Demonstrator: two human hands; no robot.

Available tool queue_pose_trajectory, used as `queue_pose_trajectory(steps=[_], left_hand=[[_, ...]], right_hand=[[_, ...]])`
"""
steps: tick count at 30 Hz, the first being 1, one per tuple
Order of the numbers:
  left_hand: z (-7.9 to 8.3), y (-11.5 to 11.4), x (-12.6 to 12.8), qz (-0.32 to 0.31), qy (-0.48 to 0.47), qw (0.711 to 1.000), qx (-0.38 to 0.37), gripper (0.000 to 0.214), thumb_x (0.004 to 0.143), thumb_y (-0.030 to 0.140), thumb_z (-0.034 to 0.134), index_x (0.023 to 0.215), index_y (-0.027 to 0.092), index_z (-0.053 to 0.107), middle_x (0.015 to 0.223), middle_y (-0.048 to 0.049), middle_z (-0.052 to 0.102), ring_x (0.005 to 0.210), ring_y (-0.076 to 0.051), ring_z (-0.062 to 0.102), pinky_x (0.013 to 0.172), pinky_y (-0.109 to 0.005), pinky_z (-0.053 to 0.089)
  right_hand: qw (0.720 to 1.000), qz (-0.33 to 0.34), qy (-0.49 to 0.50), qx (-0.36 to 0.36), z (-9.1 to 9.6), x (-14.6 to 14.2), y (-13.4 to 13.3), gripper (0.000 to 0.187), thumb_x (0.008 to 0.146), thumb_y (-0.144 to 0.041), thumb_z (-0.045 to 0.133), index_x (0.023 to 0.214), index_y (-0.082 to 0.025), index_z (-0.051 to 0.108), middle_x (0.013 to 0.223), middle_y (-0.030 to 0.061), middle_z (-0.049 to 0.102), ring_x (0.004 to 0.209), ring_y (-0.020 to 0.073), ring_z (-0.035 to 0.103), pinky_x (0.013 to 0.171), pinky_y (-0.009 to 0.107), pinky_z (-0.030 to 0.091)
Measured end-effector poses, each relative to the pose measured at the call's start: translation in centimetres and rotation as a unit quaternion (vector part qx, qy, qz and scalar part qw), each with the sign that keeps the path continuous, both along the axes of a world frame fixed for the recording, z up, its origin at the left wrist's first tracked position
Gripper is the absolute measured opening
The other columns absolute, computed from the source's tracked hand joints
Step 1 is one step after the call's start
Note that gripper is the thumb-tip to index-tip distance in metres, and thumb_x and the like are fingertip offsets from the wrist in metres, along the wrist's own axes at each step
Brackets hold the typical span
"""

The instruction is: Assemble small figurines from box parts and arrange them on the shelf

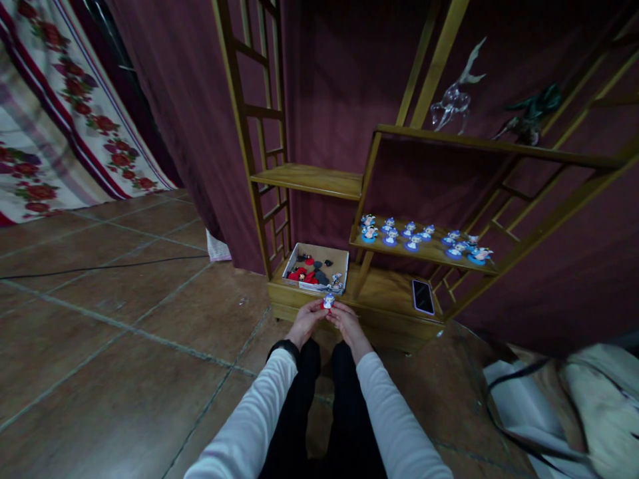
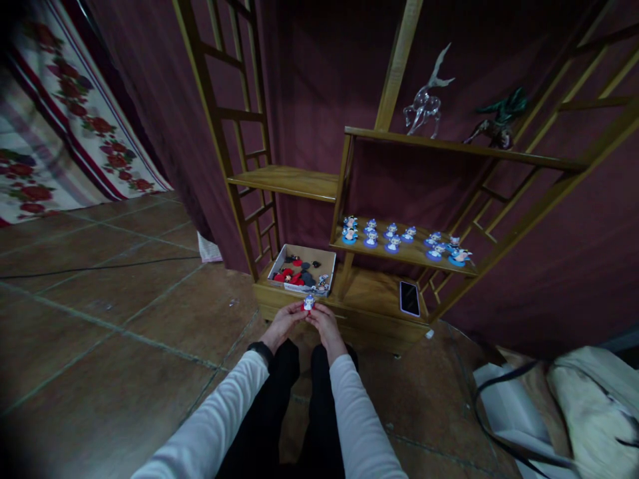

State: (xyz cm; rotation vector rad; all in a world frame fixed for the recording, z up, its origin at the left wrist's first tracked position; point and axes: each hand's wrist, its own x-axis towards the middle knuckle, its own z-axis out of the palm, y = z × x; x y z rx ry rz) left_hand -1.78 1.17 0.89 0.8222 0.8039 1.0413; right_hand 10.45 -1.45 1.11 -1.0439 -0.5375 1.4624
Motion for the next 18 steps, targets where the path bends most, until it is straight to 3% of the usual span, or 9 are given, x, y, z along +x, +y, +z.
queue_pose_trajectory(steps=[6, 18], left_hand=[[-0.22, 0.05, -0.09, 0.019, 0.024, 0.999, 0.013, 0.044, 0.048, 0.018, 0.078, 0.090, 0.011, 0.065, 0.078, -0.0078, 0.069, 0.069, -0.014, 0.061, 0.071, -0.026, 0.044], [-0.36, 0.02, 0.24, 0.048, 0.040, 0.998, 0.020, 0.040, 0.046, 0.015, 0.079, 0.083, 0.012, 0.063, 0.074, -0.0051, 0.067, 0.068, -0.014, 0.060, 0.073, -0.028, 0.044]], right_hand=[[1.000, 0.020, 0.004, -0.002, 0.22, 0.05, -0.04, 0.036, 0.054, -0.021, 0.071, 0.089, -0.016, 0.063, 0.085, 0.0048, 0.068, 0.078, 0.0160, 0.063, 0.075, 0.029, 0.049], [1.000, 0.018, -0.010, -0.004, 0.10, 0.13, -0.11, 0.033, 0.056, -0.022, 0.070, 0.088, -0.016, 0.063, 0.079, 0.0043, 0.068, 0.073, 0.0159, 0.063, 0.071, 0.030, 0.050]])
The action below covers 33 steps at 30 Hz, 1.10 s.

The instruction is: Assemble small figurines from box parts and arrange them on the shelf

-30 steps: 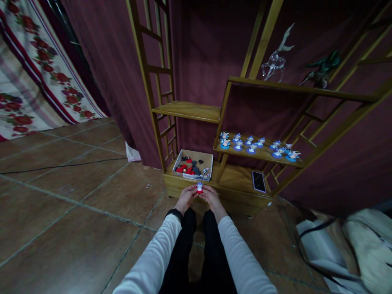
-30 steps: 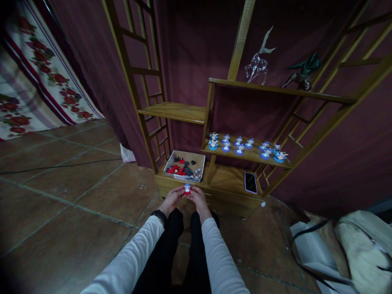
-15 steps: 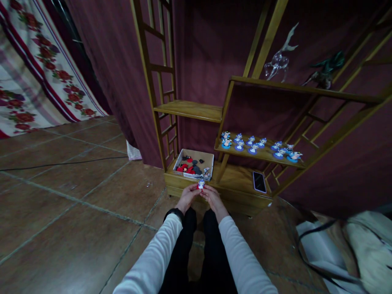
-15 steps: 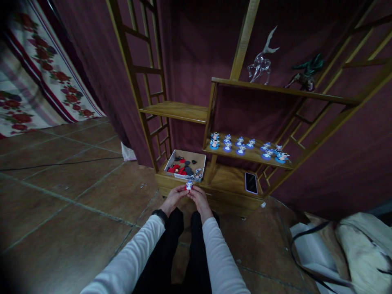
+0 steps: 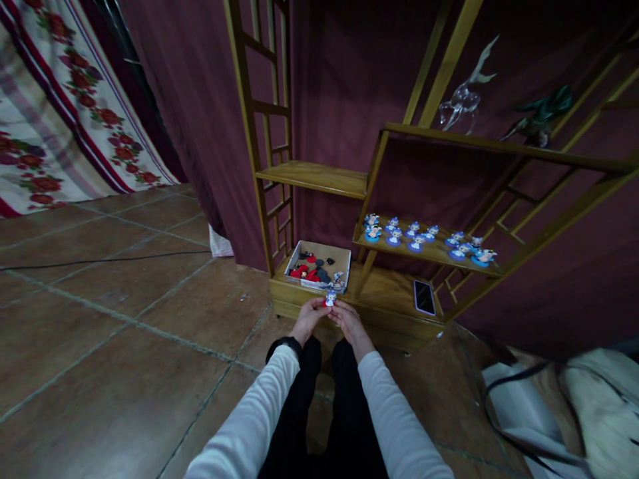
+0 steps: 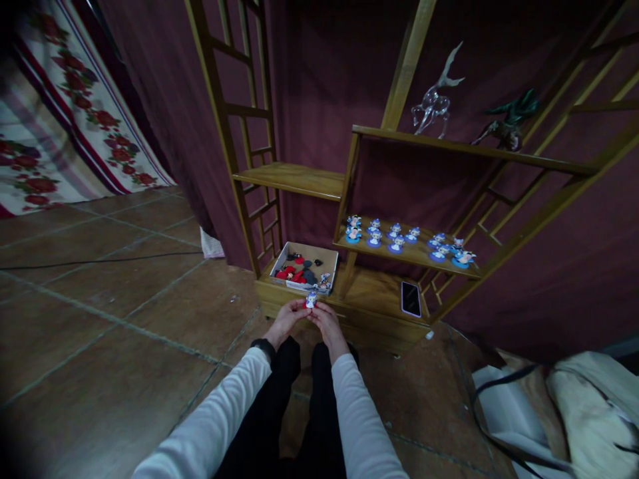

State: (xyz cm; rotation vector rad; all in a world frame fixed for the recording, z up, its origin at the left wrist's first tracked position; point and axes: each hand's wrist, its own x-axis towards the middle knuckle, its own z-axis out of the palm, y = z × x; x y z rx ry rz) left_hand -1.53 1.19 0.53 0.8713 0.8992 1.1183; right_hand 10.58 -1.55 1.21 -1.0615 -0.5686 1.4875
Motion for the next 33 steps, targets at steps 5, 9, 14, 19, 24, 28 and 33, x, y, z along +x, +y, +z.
queue_pose_trajectory(steps=[5, 9, 14, 19, 24, 28, 33], left_hand=[[0.28, -0.34, 0.17, 0.011, 0.025, 0.999, 0.033, 0.040, 0.047, 0.011, 0.077, 0.083, 0.013, 0.061, 0.069, -0.0018, 0.066, 0.063, -0.012, 0.058, 0.069, -0.026, 0.045], [0.23, -0.34, 0.14, -0.004, 0.018, 0.999, 0.043, 0.041, 0.047, 0.008, 0.075, 0.085, 0.013, 0.062, 0.071, -0.0029, 0.066, 0.065, -0.013, 0.058, 0.068, -0.026, 0.044], [0.39, -0.25, -0.08, -0.021, -0.026, 0.999, 0.021, 0.044, 0.047, 0.005, 0.073, 0.089, 0.013, 0.063, 0.078, -0.0050, 0.068, 0.071, -0.014, 0.060, 0.072, -0.027, 0.044], [0.66, -0.26, -0.22, -0.033, -0.041, 0.998, 0.017, 0.044, 0.048, 0.001, 0.069, 0.090, 0.014, 0.065, 0.088, -0.0068, 0.068, 0.079, -0.016, 0.061, 0.074, -0.027, 0.045], [0.57, -0.24, -0.38, -0.048, -0.038, 0.998, 0.015, 0.045, 0.050, 0.002, 0.067, 0.093, 0.014, 0.065, 0.088, -0.0075, 0.068, 0.078, -0.016, 0.061, 0.073, -0.027, 0.044], [0.37, -0.20, -0.33, -0.056, -0.013, 0.998, 0.016, 0.043, 0.051, 0.004, 0.069, 0.093, 0.012, 0.065, 0.083, -0.0077, 0.068, 0.071, -0.015, 0.061, 0.071, -0.027, 0.045], [0.10, -0.23, 0.19, -0.051, 0.050, 0.995, 0.071, 0.044, 0.052, 0.005, 0.070, 0.095, 0.014, 0.064, 0.081, -0.0056, 0.068, 0.071, -0.016, 0.060, 0.072, -0.027, 0.045]], right_hand=[[1.000, 0.002, -0.013, -0.002, -0.17, 0.09, -0.04, 0.035, 0.054, -0.020, 0.069, 0.088, -0.017, 0.062, 0.081, 0.0034, 0.068, 0.073, 0.0156, 0.063, 0.068, 0.028, 0.049], [1.000, -0.001, -0.016, 0.001, -0.16, 0.14, -0.03, 0.034, 0.054, -0.021, 0.069, 0.087, -0.018, 0.062, 0.081, 0.0025, 0.068, 0.071, 0.0151, 0.063, 0.067, 0.028, 0.049], [1.000, -0.003, -0.019, -0.002, 0.25, 0.12, -0.16, 0.035, 0.056, -0.026, 0.069, 0.089, -0.019, 0.061, 0.076, 0.0029, 0.068, 0.067, 0.0152, 0.063, 0.068, 0.030, 0.049], [1.000, -0.006, -0.029, 0.006, 0.30, 0.11, -0.23, 0.039, 0.054, -0.025, 0.069, 0.092, -0.021, 0.060, 0.075, 0.0008, 0.067, 0.068, 0.0146, 0.063, 0.070, 0.030, 0.049], [0.999, -0.018, -0.023, 0.014, 0.13, 0.04, -0.16, 0.039, 0.052, -0.024, 0.070, 0.090, -0.020, 0.060, 0.077, 0.0009, 0.067, 0.068, 0.0147, 0.063, 0.069, 0.030, 0.049], [0.999, -0.018, -0.025, 0.010, 0.02, 0.01, -0.14, 0.035, 0.054, -0.027, 0.069, 0.088, -0.019, 0.061, 0.075, 0.0022, 0.067, 0.066, 0.0138, 0.062, 0.068, 0.029, 0.049], [0.999, -0.015, -0.022, 0.018, -0.30, 0.20, -0.04, 0.032, 0.054, -0.026, 0.070, 0.085, -0.019, 0.061, 0.076, 0.0029, 0.067, 0.068, 0.0150, 0.062, 0.068, 0.029, 0.049]])
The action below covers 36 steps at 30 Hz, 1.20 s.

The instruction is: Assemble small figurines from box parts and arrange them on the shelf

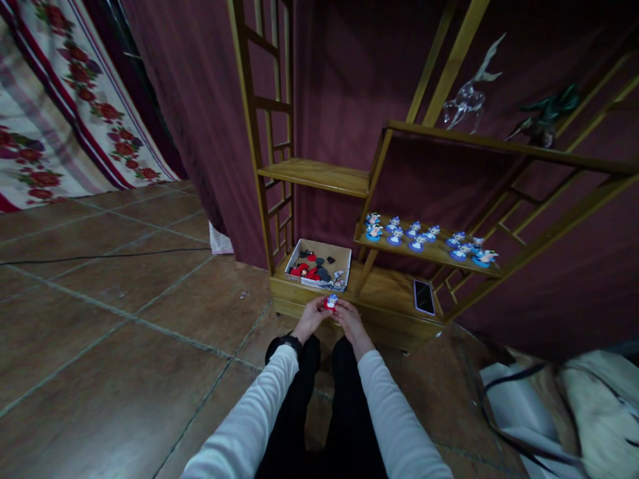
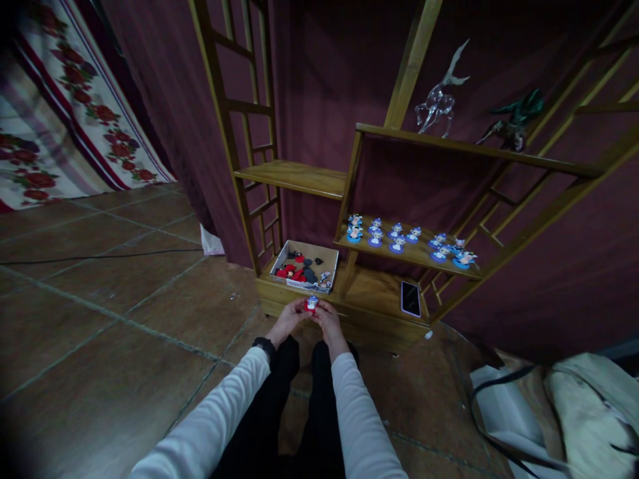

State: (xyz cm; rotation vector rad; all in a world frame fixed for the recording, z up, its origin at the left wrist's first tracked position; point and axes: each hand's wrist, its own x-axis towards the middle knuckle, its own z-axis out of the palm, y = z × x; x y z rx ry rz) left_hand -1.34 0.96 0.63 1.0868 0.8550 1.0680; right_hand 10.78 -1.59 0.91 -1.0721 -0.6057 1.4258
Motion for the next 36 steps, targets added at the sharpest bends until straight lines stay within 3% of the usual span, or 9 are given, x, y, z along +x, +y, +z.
queue_pose_trajectory(steps=[3, 5, 8, 11, 16, 20, 26, 36], left_hand=[[0.3, -0.4, 0.1, 0.030, 0.109, 0.992, 0.060, 0.041, 0.057, 0.008, 0.068, 0.097, 0.016, 0.062, 0.084, -0.0057, 0.067, 0.079, -0.018, 0.060, 0.076, -0.028, 0.045], [0.7, -0.8, 0.1, 0.035, 0.221, 0.969, 0.104, 0.038, 0.063, 0.011, 0.065, 0.100, 0.018, 0.061, 0.088, -0.0062, 0.066, 0.084, -0.020, 0.060, 0.079, -0.030, 0.044], [1.5, -1.5, -0.1, 0.025, 0.380, 0.906, 0.184, 0.036, 0.071, 0.017, 0.058, 0.107, 0.018, 0.055, 0.098, -0.0076, 0.062, 0.093, -0.020, 0.057, 0.082, -0.031, 0.042], [2.1, -2.3, -0.2, 0.022, 0.478, 0.839, 0.261, 0.039, 0.078, 0.020, 0.051, 0.116, 0.019, 0.046, 0.107, -0.0094, 0.057, 0.099, -0.019, 0.054, 0.084, -0.030, 0.041], [2.7, -3.3, 0.0, 0.022, 0.565, 0.747, 0.349, 0.041, 0.084, 0.020, 0.040, 0.125, 0.017, 0.036, 0.102, -0.0100, 0.055, 0.093, -0.019, 0.053, 0.082, -0.030, 0.040], [2.8, -3.7, -0.1, 0.018, 0.603, 0.693, 0.395, 0.044, 0.085, 0.016, 0.035, 0.128, 0.015, 0.031, 0.102, -0.0117, 0.053, 0.093, -0.020, 0.052, 0.082, -0.032, 0.038], [2.6, -3.7, -0.4, 0.011, 0.623, 0.660, 0.420, 0.046, 0.083, 0.011, 0.033, 0.129, 0.011, 0.029, 0.103, -0.0132, 0.053, 0.094, -0.022, 0.052, 0.082, -0.035, 0.037], [2.6, -3.5, -0.4, -0.002, 0.629, 0.651, 0.425, 0.047, 0.083, 0.010, 0.033, 0.129, 0.010, 0.029, 0.105, -0.0145, 0.052, 0.096, -0.022, 0.051, 0.082, -0.035, 0.037]], right_hand=[[1.000, 0.007, -0.012, 0.006, -0.5, 0.2, 0.1, 0.034, 0.053, -0.024, 0.070, 0.086, -0.020, 0.061, 0.080, 0.0013, 0.067, 0.071, 0.0146, 0.061, 0.068, 0.028, 0.048], [1.000, 0.010, -0.020, 0.012, -0.8, 0.3, 0.1, 0.036, 0.052, -0.021, 0.070, 0.087, -0.021, 0.062, 0.081, -0.0001, 0.067, 0.072, 0.0139, 0.061, 0.067, 0.027, 0.048], [0.999, 0.013, -0.026, 0.015, -1.1, 0.5, 0.1, 0.037, 0.052, -0.019, 0.068, 0.089, -0.022, 0.062, 0.082, -0.0006, 0.066, 0.074, 0.0139, 0.061, 0.069, 0.027, 0.048], [0.999, 0.012, -0.028, 0.021, -1.2, 0.6, 0.0, 0.037, 0.053, -0.017, 0.066, 0.089, -0.023, 0.062, 0.084, -0.0002, 0.066, 0.076, 0.0142, 0.060, 0.070, 0.028, 0.048], [1.000, 0.004, -0.019, 0.022, -1.2, 0.8, 0.0, 0.042, 0.051, -0.012, 0.062, 0.091, -0.024, 0.062, 0.086, -0.0015, 0.066, 0.073, 0.0140, 0.060, 0.068, 0.030, 0.049], [0.999, -0.005, -0.030, 0.024, -1.3, 0.9, -0.1, 0.042, 0.050, -0.010, 0.057, 0.089, -0.023, 0.062, 0.091, -0.0011, 0.066, 0.079, 0.0161, 0.059, 0.070, 0.031, 0.050], [0.999, 0.008, -0.040, 0.024, -1.4, 1.0, -0.1, 0.046, 0.048, -0.008, 0.054, 0.090, -0.024, 0.063, 0.096, -0.0017, 0.065, 0.084, 0.0167, 0.058, 0.071, 0.030, 0.049], [0.999, 0.019, -0.041, 0.019, -1.3, 1.0, 0.0, 0.046, 0.048, -0.008, 0.053, 0.091, -0.023, 0.062, 0.093, -0.0017, 0.065, 0.084, 0.0163, 0.058, 0.074, 0.031, 0.049]])
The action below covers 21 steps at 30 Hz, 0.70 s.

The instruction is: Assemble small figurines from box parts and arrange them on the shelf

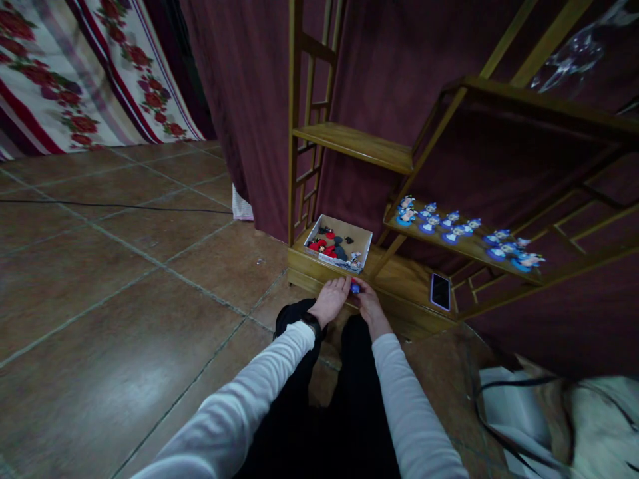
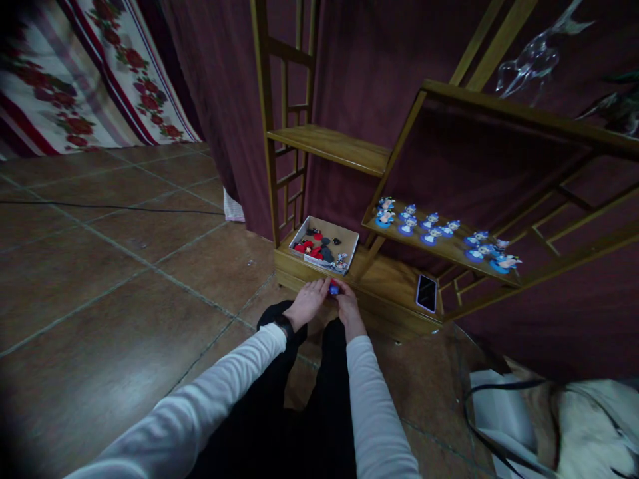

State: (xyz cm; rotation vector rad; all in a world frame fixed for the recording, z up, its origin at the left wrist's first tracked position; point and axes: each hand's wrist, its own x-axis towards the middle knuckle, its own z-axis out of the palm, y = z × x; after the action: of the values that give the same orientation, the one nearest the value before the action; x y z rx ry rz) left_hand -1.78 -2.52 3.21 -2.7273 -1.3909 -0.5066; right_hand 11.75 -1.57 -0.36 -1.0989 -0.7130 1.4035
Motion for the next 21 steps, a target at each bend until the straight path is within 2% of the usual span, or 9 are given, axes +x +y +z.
queue_pose_trajectory(steps=[7, 10, 12, 15, 18, 20, 21], left_hand=[[-0.2, -0.2, 0.1, -0.004, -0.041, 0.999, -0.018, 0.045, 0.082, 0.010, 0.036, 0.127, 0.011, 0.034, 0.105, -0.0145, 0.053, 0.098, -0.023, 0.051, 0.083, -0.036, 0.038], [-0.6, 0.2, -0.1, -0.003, -0.126, 0.990, -0.065, 0.042, 0.081, 0.013, 0.040, 0.123, 0.014, 0.039, 0.103, -0.0126, 0.055, 0.095, -0.021, 0.053, 0.083, -0.034, 0.039], [-1.0, 0.9, -0.3, 0.006, -0.217, 0.969, -0.121, 0.037, 0.080, 0.015, 0.044, 0.117, 0.015, 0.046, 0.101, -0.0106, 0.057, 0.091, -0.019, 0.054, 0.080, -0.030, 0.041], [-1.8, 2.3, -0.3, 0.026, -0.361, 0.902, -0.237, 0.024, 0.074, 0.016, 0.052, 0.097, 0.015, 0.057, 0.085, -0.0059, 0.062, 0.079, -0.016, 0.057, 0.071, -0.027, 0.044], [-2.3, 3.3, -0.2, 0.044, -0.494, 0.788, -0.365, 0.019, 0.069, 0.018, 0.059, 0.087, 0.012, 0.060, 0.065, -0.0011, 0.061, 0.058, -0.012, 0.056, 0.056, -0.023, 0.044], [-2.4, 3.5, -0.1, 0.052, -0.558, 0.717, -0.415, 0.022, 0.065, 0.020, 0.063, 0.085, 0.011, 0.061, 0.058, 0.0005, 0.059, 0.052, -0.009, 0.053, 0.051, -0.020, 0.041], [-2.4, 3.5, 0.0, 0.057, -0.579, 0.692, -0.429, 0.024, 0.062, 0.021, 0.065, 0.084, 0.010, 0.062, 0.057, 0.0008, 0.058, 0.050, -0.009, 0.053, 0.050, -0.020, 0.040]], right_hand=[[1.000, -0.001, -0.014, 0.006, -0.1, 0.1, 0.0, 0.044, 0.049, -0.009, 0.057, 0.091, -0.023, 0.063, 0.094, -0.0007, 0.066, 0.082, 0.0162, 0.058, 0.075, 0.032, 0.048], [1.000, -0.003, -0.015, -0.003, 0.0, 0.1, 0.0, 0.040, 0.050, -0.011, 0.061, 0.088, -0.022, 0.063, 0.089, 0.0001, 0.067, 0.079, 0.0161, 0.059, 0.073, 0.031, 0.048], [1.000, 0.008, -0.003, -0.008, 0.2, 0.0, 0.0, 0.037, 0.050, -0.013, 0.064, 0.087, -0.020, 0.064, 0.086, 0.0010, 0.067, 0.076, 0.0157, 0.060, 0.072, 0.030, 0.049], [0.999, 0.029, 0.017, -0.008, 0.6, -0.1, -0.1, 0.036, 0.052, -0.018, 0.069, 0.087, -0.018, 0.064, 0.085, 0.0025, 0.068, 0.074, 0.0154, 0.061, 0.071, 0.029, 0.049], [0.999, 0.034, 0.033, 0.000, 0.9, -0.3, -0.1, 0.035, 0.053, -0.021, 0.072, 0.087, -0.018, 0.064, 0.085, 0.0036, 0.068, 0.074, 0.0158, 0.063, 0.072, 0.031, 0.050], [0.999, 0.033, 0.043, 0.003, 1.0, -0.5, -0.1, 0.033, 0.054, -0.023, 0.072, 0.085, -0.017, 0.063, 0.083, 0.0037, 0.068, 0.072, 0.0156, 0.063, 0.073, 0.032, 0.050], [0.998, 0.033, 0.046, 0.002, 1.1, -0.5, -0.1, 0.032, 0.055, -0.024, 0.072, 0.085, -0.017, 0.063, 0.081, 0.0037, 0.068, 0.071, 0.0155, 0.064, 0.074, 0.032, 0.050]])
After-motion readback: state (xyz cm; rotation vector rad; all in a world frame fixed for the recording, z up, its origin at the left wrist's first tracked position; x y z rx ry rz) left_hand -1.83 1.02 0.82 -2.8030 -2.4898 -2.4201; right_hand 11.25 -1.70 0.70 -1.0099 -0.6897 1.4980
